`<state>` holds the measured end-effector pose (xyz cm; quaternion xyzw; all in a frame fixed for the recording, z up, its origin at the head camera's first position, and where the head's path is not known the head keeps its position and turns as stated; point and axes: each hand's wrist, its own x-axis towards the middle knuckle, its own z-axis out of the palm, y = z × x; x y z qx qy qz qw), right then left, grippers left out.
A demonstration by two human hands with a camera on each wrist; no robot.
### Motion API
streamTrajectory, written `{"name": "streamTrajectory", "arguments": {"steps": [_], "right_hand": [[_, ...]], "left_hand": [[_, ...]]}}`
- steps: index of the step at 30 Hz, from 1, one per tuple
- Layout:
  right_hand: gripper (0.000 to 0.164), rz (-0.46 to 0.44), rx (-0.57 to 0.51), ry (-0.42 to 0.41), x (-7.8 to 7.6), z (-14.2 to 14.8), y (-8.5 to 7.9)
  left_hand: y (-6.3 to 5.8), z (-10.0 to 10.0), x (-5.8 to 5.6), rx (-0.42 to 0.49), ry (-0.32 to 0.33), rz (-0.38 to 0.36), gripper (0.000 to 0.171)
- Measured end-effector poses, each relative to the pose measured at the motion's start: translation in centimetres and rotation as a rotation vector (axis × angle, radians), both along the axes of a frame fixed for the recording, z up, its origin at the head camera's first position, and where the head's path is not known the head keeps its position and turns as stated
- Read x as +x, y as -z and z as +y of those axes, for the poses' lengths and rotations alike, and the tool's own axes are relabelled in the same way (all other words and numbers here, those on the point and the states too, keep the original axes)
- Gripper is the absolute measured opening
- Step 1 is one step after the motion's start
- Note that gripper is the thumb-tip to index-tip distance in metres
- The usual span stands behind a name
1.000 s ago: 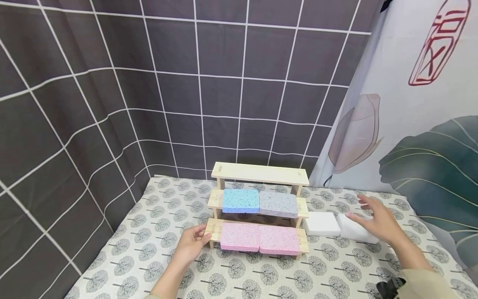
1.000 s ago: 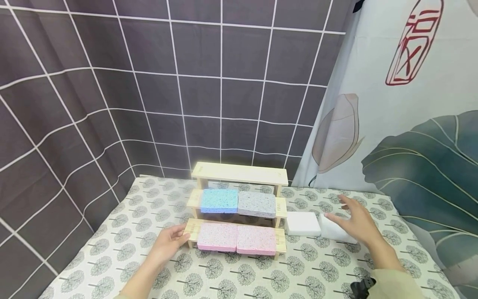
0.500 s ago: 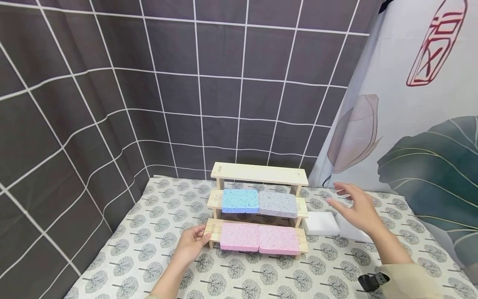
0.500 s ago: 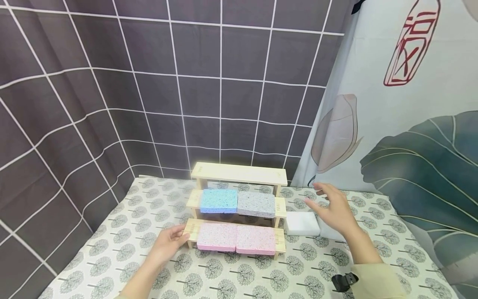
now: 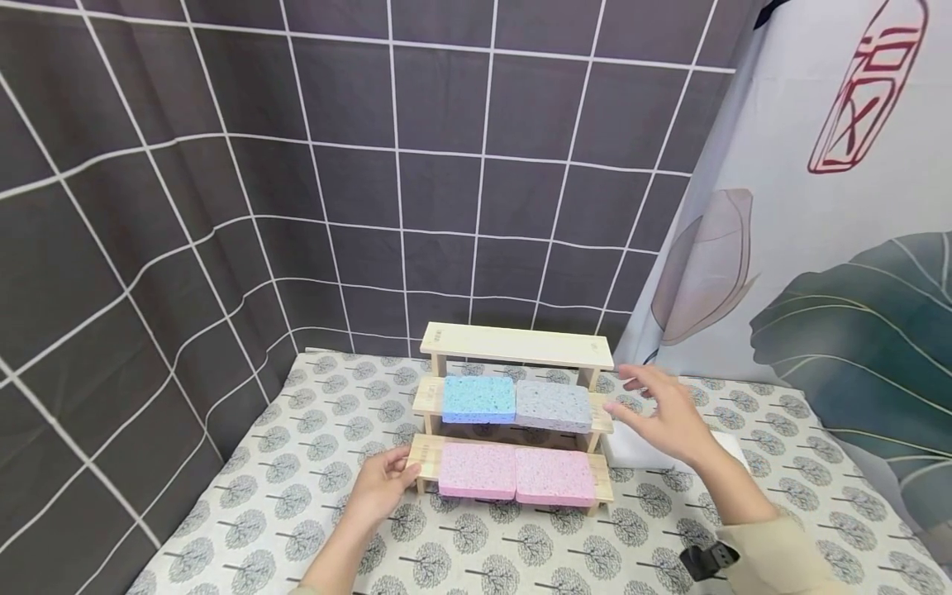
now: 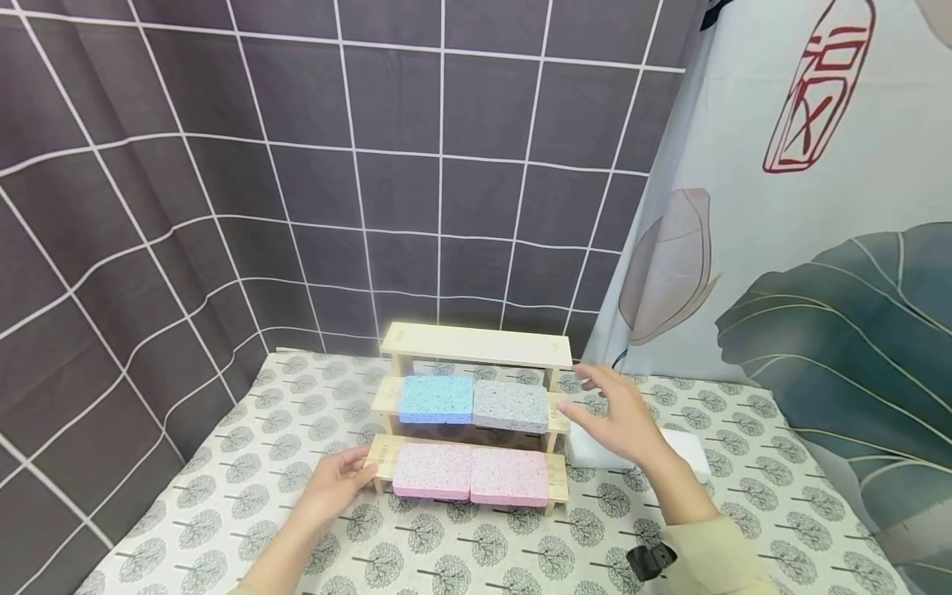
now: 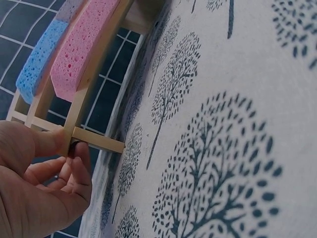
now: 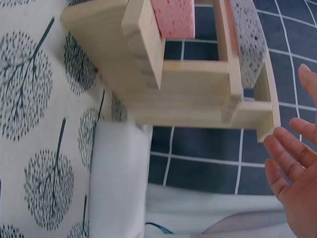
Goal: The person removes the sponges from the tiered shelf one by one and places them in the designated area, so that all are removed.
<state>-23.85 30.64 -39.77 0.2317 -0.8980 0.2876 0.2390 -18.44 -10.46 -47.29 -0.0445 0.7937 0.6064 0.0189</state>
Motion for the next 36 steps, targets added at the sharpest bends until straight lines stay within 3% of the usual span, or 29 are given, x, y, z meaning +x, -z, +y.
{"name": "streamTrajectory", "arguments": {"steps": [9, 22, 36], "right_hand": [[0.058, -0.073, 0.096, -0.084, -0.4, -2.5, 0.0], [0.084, -0.150, 0.269, -0.017, -0.6, -5.2, 0.3], [0.083, -0.166, 0.204, 0.009, 0.0, -3.9, 0.6]], "left_hand": [[0.1, 0.1, 0.0, 0.010, 0.006, 0.025, 0.047], [0.0, -0.1, 0.1, 0.028, 0.007, 0.016, 0.049], [0.3, -0.2, 0.0, 0.030, 0.007, 0.018, 0.049]]}}
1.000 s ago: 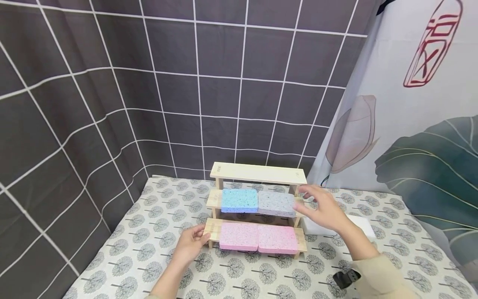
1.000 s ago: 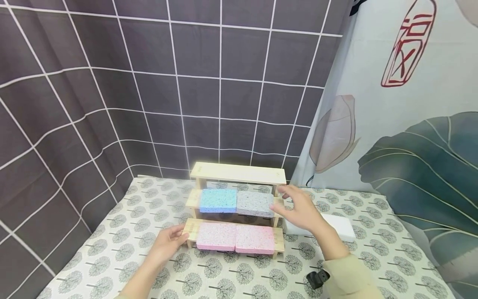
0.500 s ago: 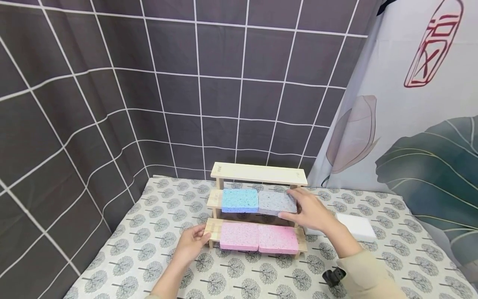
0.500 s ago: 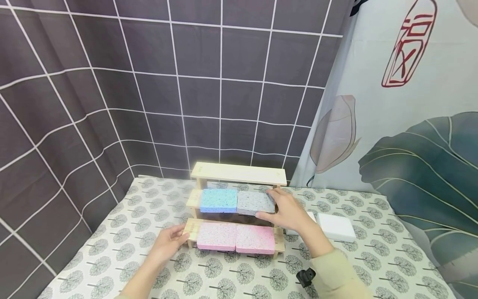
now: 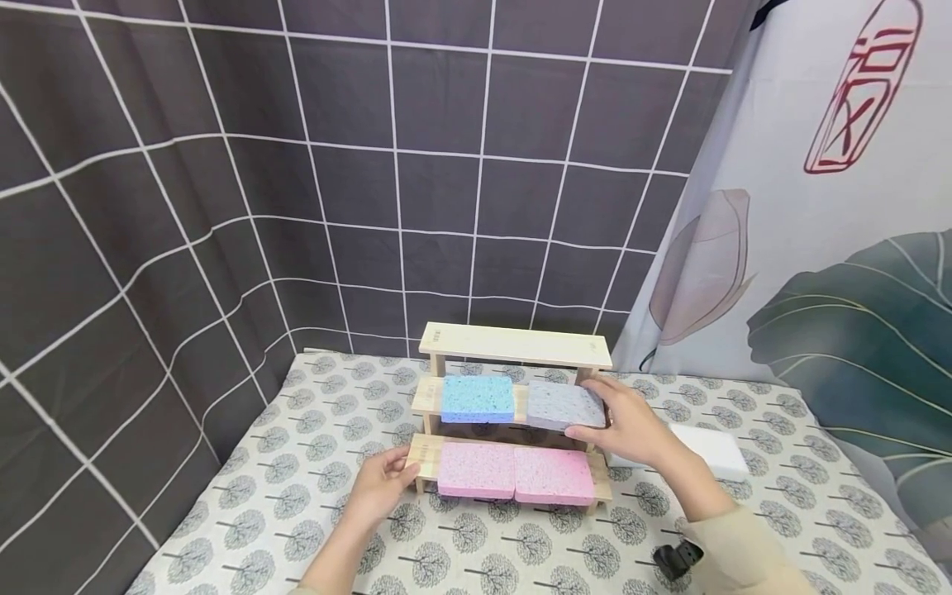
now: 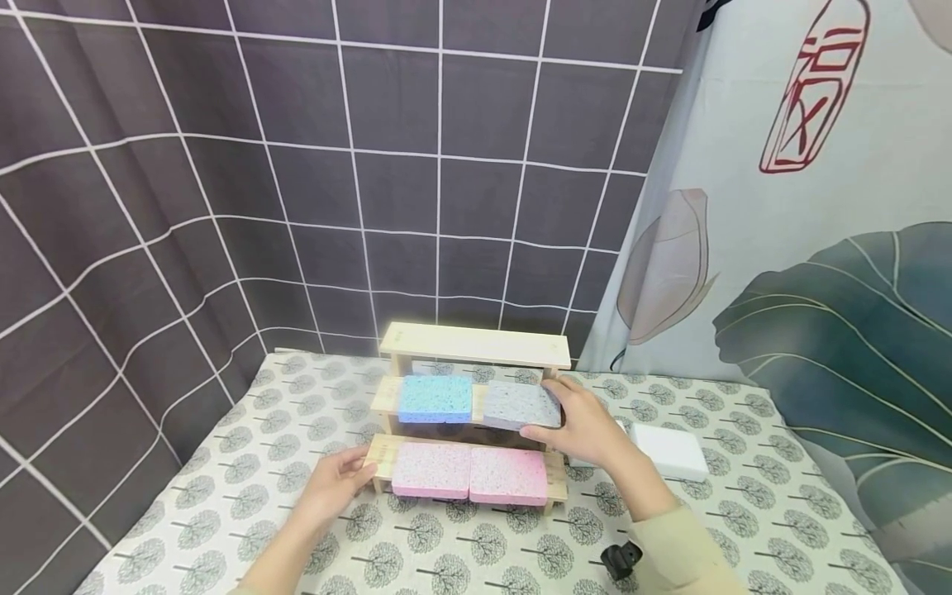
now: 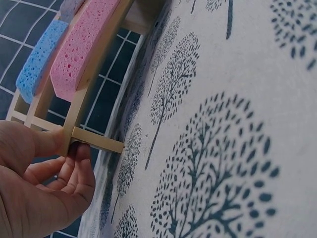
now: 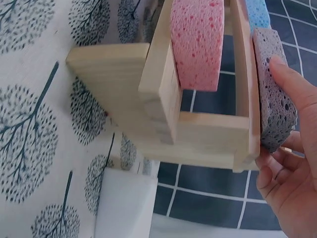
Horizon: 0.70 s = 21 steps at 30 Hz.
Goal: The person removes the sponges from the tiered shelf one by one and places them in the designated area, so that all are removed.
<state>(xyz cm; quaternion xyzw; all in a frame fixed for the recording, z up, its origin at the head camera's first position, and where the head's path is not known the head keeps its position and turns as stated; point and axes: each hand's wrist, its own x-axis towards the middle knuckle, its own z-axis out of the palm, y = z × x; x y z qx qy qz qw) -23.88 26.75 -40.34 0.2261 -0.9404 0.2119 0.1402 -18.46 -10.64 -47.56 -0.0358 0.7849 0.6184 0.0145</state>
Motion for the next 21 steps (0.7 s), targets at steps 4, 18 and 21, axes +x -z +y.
{"name": "streamTrajectory", "arguments": {"steps": [4, 18, 21], "right_hand": [[0.084, -0.005, -0.014, 0.006, 0.6, 0.8, -0.1], [0.075, 0.072, -0.043, 0.005, 2.7, 3.8, -0.2], [0.076, 0.086, -0.045, 0.028, 3.4, 4.7, 0.0]], "left_hand": [[-0.1, 0.1, 0.0, -0.022, 0.000, -0.010, 0.048], [0.0, 0.0, -0.1, -0.008, 0.003, -0.006, 0.048], [0.0, 0.0, 0.0, -0.010, 0.004, -0.009, 0.048]]}}
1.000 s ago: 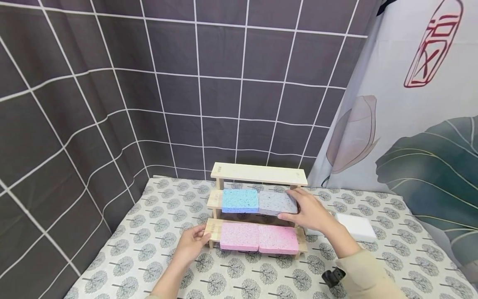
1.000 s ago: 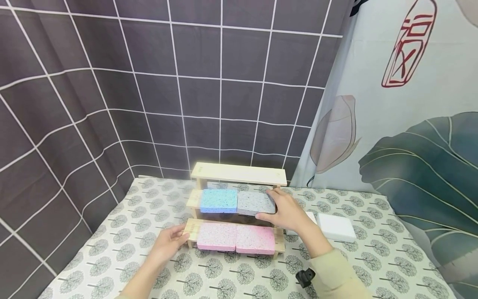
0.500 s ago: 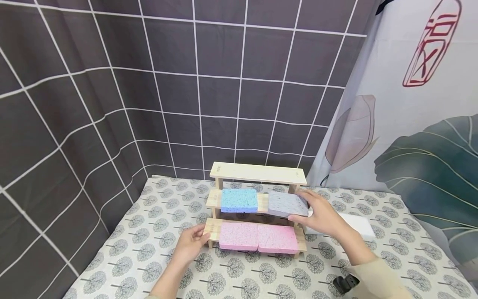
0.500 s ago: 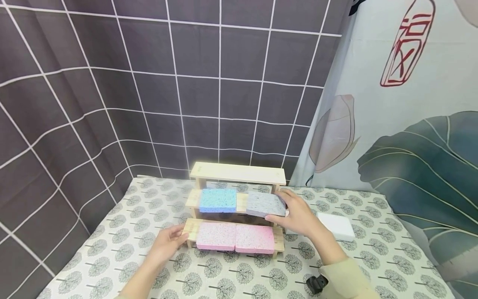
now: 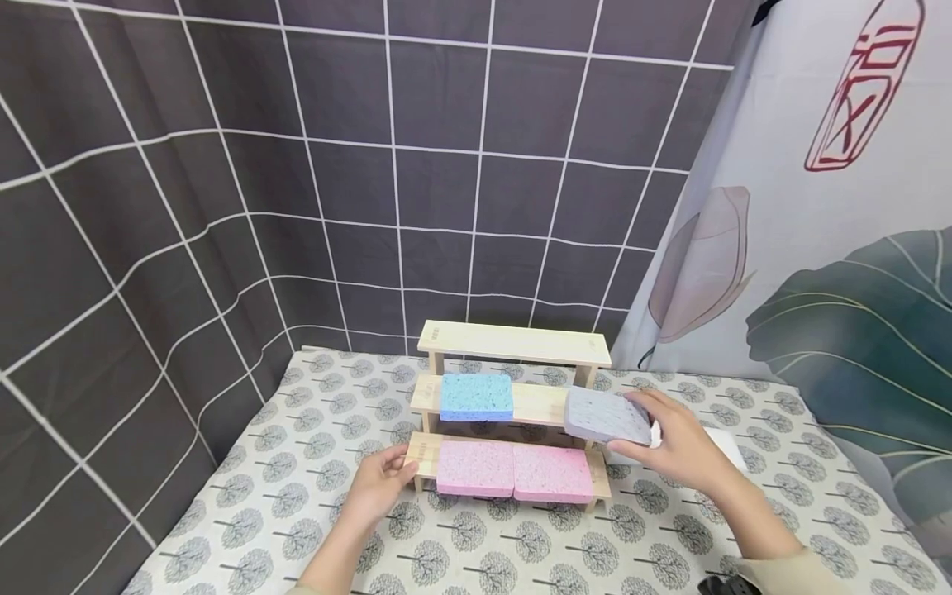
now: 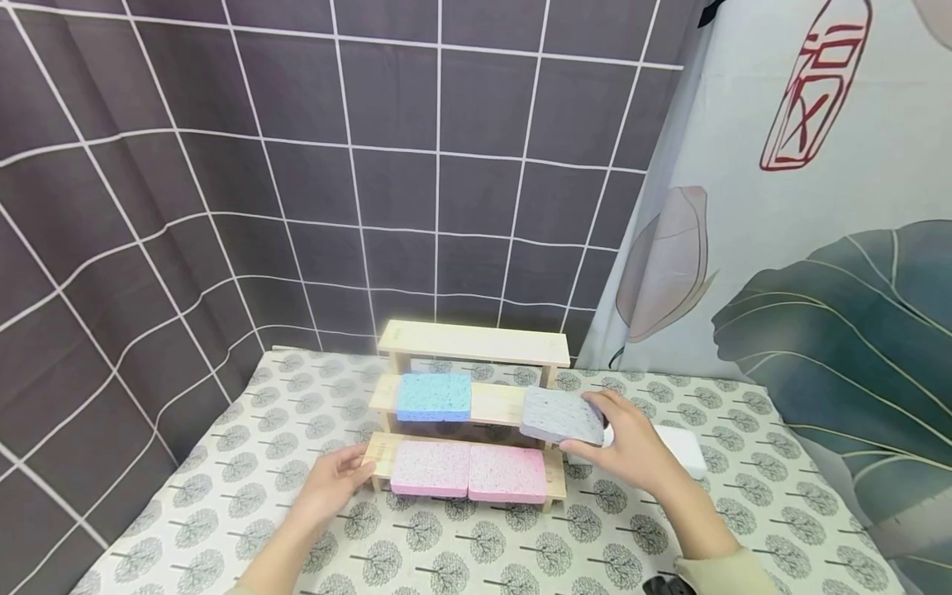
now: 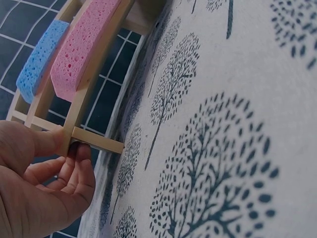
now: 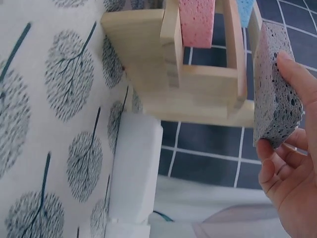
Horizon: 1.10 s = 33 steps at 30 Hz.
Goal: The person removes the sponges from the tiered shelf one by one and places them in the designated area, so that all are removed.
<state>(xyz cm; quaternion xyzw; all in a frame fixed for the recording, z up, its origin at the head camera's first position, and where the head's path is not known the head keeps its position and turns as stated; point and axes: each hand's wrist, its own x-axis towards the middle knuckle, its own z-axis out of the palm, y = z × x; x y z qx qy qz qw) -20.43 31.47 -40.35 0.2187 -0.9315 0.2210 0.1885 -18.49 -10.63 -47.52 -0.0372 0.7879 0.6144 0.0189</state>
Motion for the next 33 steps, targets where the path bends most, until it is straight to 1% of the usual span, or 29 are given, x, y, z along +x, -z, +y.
{"name": "streamTrajectory", "arguments": {"steps": [9, 12, 17, 21, 24, 29, 31, 33], "right_hand": [[0.076, 0.026, -0.022, 0.056, 2.1, 2.9, 0.7], [0.075, 0.020, -0.020, 0.077, 2.6, 4.0, 1.1], [0.071, 0.000, -0.020, 0.086, 3.3, 5.8, 2.0], [0.073, -0.056, 0.004, 0.105, 3.7, 6.7, 2.7], [0.076, -0.117, 0.031, 0.102, 4.0, 7.1, 3.3], [0.080, -0.257, 0.079, 0.054, 4.3, 7.0, 4.5], [0.083, -0.300, 0.097, 0.053, 4.3, 6.8, 4.9], [0.087, -0.329, 0.095, 0.067, 4.4, 6.6, 5.3]], "left_hand": [[-0.1, -0.3, 0.0, -0.021, -0.010, -0.010, 0.048], [-0.2, -0.3, 0.0, 0.003, -0.012, -0.020, 0.049], [-0.3, -0.1, 0.0, 0.013, -0.008, -0.019, 0.049], [-0.4, 0.0, 0.0, 0.035, -0.001, -0.026, 0.048], [-0.4, 0.0, 0.0, 0.045, 0.000, -0.035, 0.048], [-0.4, 0.0, 0.0, 0.024, -0.012, -0.023, 0.047], [-0.4, 0.0, 0.0, 0.010, -0.016, -0.014, 0.047], [-0.4, 0.0, 0.0, 0.016, -0.014, -0.017, 0.047]]}}
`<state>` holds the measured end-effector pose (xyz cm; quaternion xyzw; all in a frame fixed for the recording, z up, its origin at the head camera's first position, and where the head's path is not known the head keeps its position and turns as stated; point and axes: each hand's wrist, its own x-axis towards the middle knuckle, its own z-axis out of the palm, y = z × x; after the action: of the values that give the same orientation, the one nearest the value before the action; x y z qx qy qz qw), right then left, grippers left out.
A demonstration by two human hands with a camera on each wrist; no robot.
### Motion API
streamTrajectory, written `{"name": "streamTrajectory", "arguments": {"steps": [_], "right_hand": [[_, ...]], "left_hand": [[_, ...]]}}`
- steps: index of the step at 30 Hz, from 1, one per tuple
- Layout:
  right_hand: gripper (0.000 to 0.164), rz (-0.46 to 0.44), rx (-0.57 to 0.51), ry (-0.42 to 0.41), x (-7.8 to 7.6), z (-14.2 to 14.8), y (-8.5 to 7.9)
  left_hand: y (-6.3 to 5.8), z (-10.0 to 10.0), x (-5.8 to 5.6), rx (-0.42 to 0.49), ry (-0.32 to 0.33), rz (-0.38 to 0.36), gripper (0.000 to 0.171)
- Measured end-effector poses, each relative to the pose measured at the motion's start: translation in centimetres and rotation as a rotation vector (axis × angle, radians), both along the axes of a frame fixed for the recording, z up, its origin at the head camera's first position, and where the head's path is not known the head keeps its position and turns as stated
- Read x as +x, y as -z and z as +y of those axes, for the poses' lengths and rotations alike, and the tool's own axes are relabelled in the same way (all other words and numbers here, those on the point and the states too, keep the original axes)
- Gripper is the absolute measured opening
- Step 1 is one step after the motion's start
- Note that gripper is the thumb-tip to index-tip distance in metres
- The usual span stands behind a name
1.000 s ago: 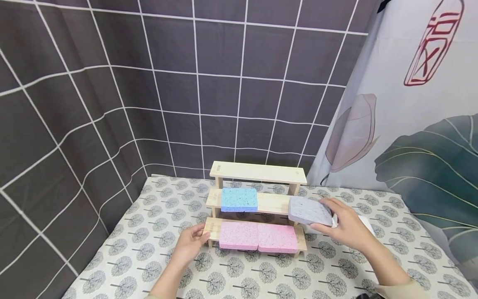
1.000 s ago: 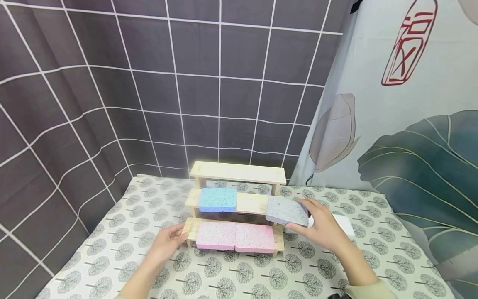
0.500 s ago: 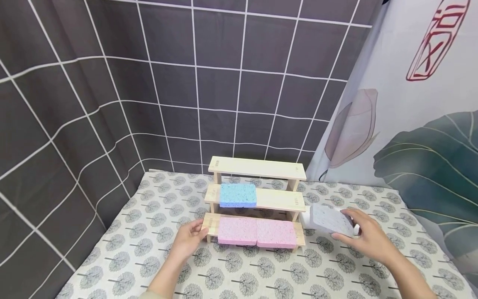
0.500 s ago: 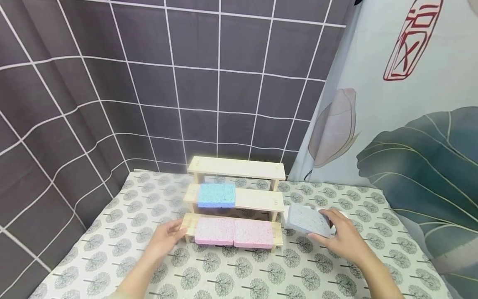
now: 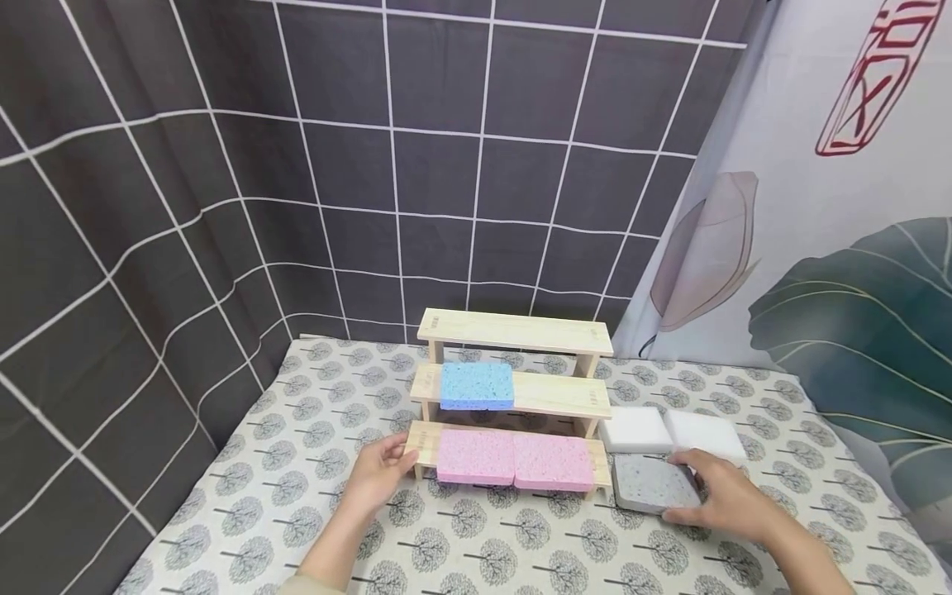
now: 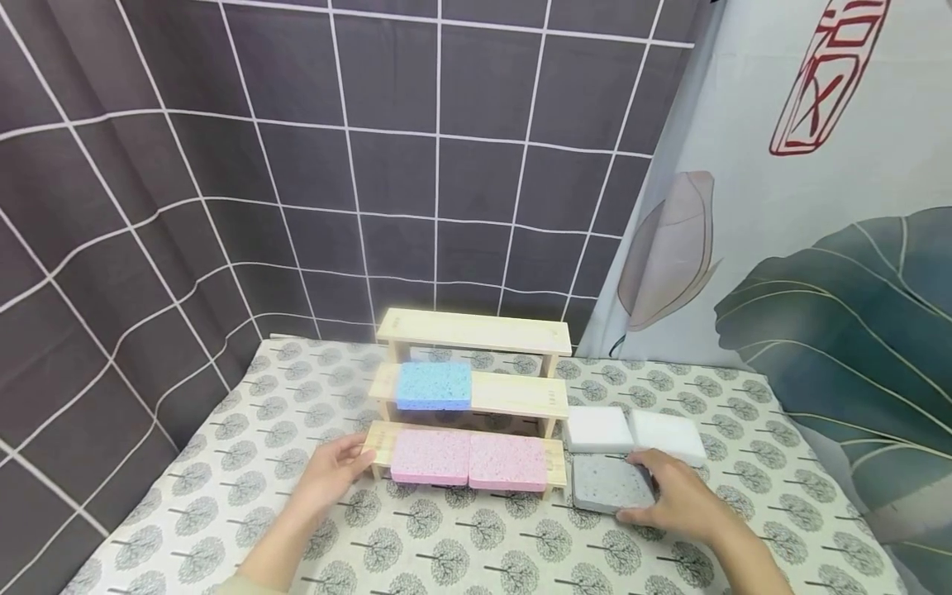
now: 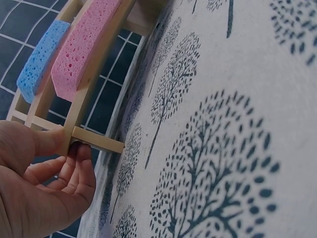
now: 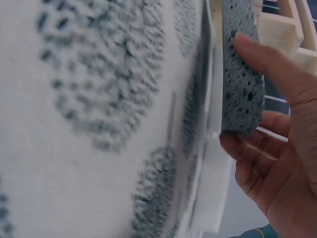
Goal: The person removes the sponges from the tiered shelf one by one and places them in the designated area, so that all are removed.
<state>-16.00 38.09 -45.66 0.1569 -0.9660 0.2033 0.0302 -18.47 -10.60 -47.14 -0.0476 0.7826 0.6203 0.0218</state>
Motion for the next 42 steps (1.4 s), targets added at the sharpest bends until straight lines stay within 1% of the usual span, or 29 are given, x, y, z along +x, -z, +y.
{"name": "streamTrajectory", "arguments": {"steps": [5, 7, 9, 12, 16, 20, 23, 26, 29, 34, 38, 42], "right_hand": [[0.093, -0.073, -0.012, 0.014, 0.2, -0.1, 0.5], [0.094, -0.083, -0.004, 0.008, 0.2, -0.1, 0.7], [0.096, -0.086, 0.002, 0.020, 0.2, -0.1, 0.6], [0.092, -0.032, 0.015, 0.048, 0.1, -0.2, 0.3], [0.072, 0.077, 0.018, 0.098, -0.4, -0.5, -0.6], [0.058, 0.169, -0.023, 0.121, -1.0, -1.5, -1.9], [0.048, 0.261, -0.083, 0.092, -1.4, -2.5, -2.7], [0.042, 0.327, -0.146, 0.030, -1.8, -3.8, -3.4], [0.044, 0.329, -0.190, -0.018, -2.1, -5.3, -4.3], [0.051, 0.333, -0.213, -0.079, -2.8, -7.8, -5.5], [0.056, 0.351, -0.224, -0.132, -3.5, -9.6, -6.1], [0.057, 0.348, -0.229, -0.160, -4.1, -11.0, -6.2]], "left_hand": [[0.0, 0.1, 0.0, 0.014, 0.003, -0.005, 0.046], [0.0, 0.1, 0.0, 0.024, 0.003, -0.003, 0.046], [0.0, 0.1, 0.0, 0.023, 0.000, -0.002, 0.047], [0.0, 0.0, 0.0, 0.016, -0.001, -0.001, 0.047], [0.1, 0.0, 0.0, 0.003, -0.006, -0.005, 0.047], [0.1, 0.0, 0.0, -0.002, -0.006, -0.006, 0.047], [0.2, 0.0, 0.0, -0.003, -0.009, -0.005, 0.047], [0.3, 0.0, -0.1, -0.008, -0.014, -0.003, 0.047], [0.3, 0.0, -0.1, -0.009, -0.017, -0.005, 0.047], [0.3, -0.1, 0.0, -0.003, -0.016, -0.003, 0.048], [0.3, -0.1, 0.0, 0.006, -0.008, 0.011, 0.047], [0.3, 0.0, 0.0, -0.003, -0.006, 0.017, 0.048]]}}
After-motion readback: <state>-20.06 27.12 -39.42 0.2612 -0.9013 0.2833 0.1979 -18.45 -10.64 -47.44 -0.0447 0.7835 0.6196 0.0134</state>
